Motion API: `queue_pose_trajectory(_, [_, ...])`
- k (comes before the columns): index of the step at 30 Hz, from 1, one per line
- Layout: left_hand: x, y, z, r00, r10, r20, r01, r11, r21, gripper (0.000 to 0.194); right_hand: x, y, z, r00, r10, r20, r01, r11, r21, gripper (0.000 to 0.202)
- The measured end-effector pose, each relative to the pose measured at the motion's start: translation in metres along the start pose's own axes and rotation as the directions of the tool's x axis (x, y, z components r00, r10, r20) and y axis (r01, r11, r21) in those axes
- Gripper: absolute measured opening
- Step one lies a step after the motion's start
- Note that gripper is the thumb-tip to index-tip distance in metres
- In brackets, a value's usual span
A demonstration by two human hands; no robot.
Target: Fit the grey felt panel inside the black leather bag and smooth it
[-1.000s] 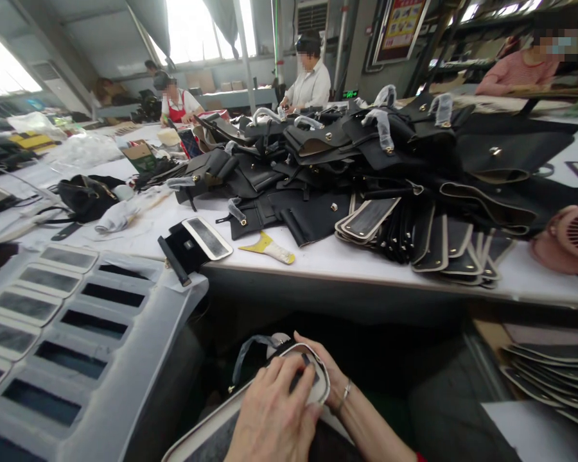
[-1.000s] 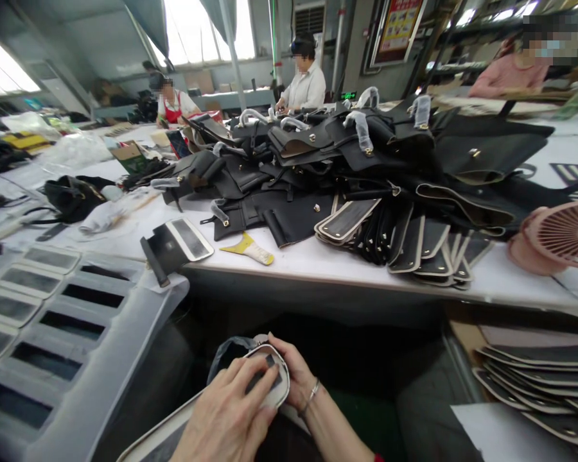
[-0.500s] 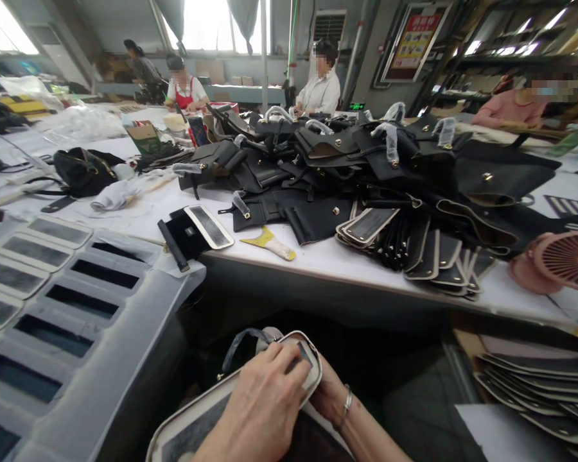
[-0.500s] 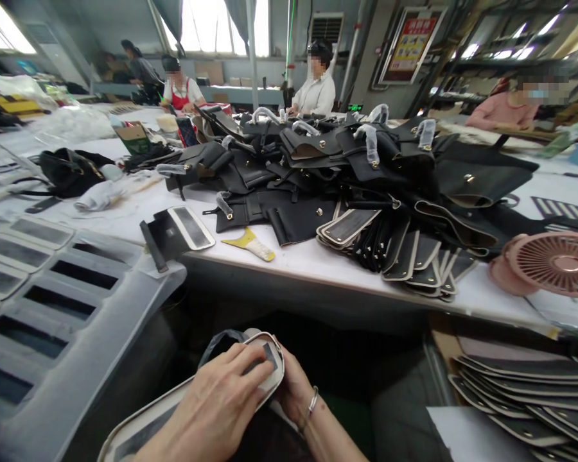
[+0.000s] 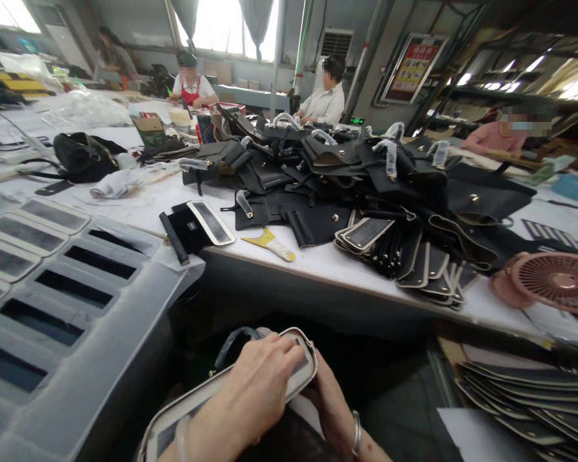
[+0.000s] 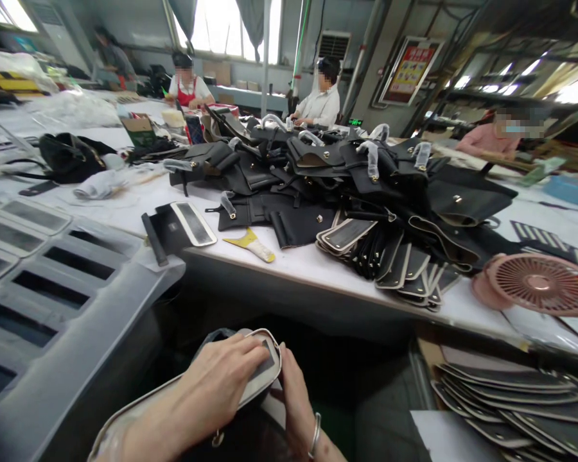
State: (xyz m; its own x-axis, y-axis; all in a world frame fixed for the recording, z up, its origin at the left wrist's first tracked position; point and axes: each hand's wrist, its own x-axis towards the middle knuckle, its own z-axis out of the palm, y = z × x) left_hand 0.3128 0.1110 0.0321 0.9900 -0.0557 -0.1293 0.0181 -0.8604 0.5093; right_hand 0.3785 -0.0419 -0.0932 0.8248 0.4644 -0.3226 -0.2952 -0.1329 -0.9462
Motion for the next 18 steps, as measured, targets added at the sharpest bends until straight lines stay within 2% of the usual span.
queue_pose_trajectory(4, [0.014, -0.008, -0.011, 0.993, -0.099, -0.069, 0.099, 0.995, -0.005, 0.037, -0.007, -0.021, -0.012, 0.998, -0.048, -0.03, 0.044, 0.99, -0.134, 0.054])
queue_pose_trajectory(8, [0.038, -0.018, -0.015, 0.991, -0.112, -0.072, 0.108, 0.993, -0.053, 0.037, -0.013, -0.042, -0.012, 0.988, -0.154, -0.008, 0.144, 0.941, -0.305, 0.047])
queue_pose_trajectory(13, [0.061, -0.039, -0.016, 0.999, -0.045, -0.011, 0.043, 0.989, -0.139, 0.031, -0.014, -0.047, -0.006, 0.974, -0.224, -0.016, 0.199, 0.894, -0.402, 0.04])
queue_pose_trajectory(18, [0.067, -0.061, -0.008, 0.995, 0.044, 0.085, -0.016, 0.954, -0.299, 0.032, -0.012, -0.041, -0.007, 0.981, -0.194, 0.006, 0.18, 0.897, -0.403, 0.039])
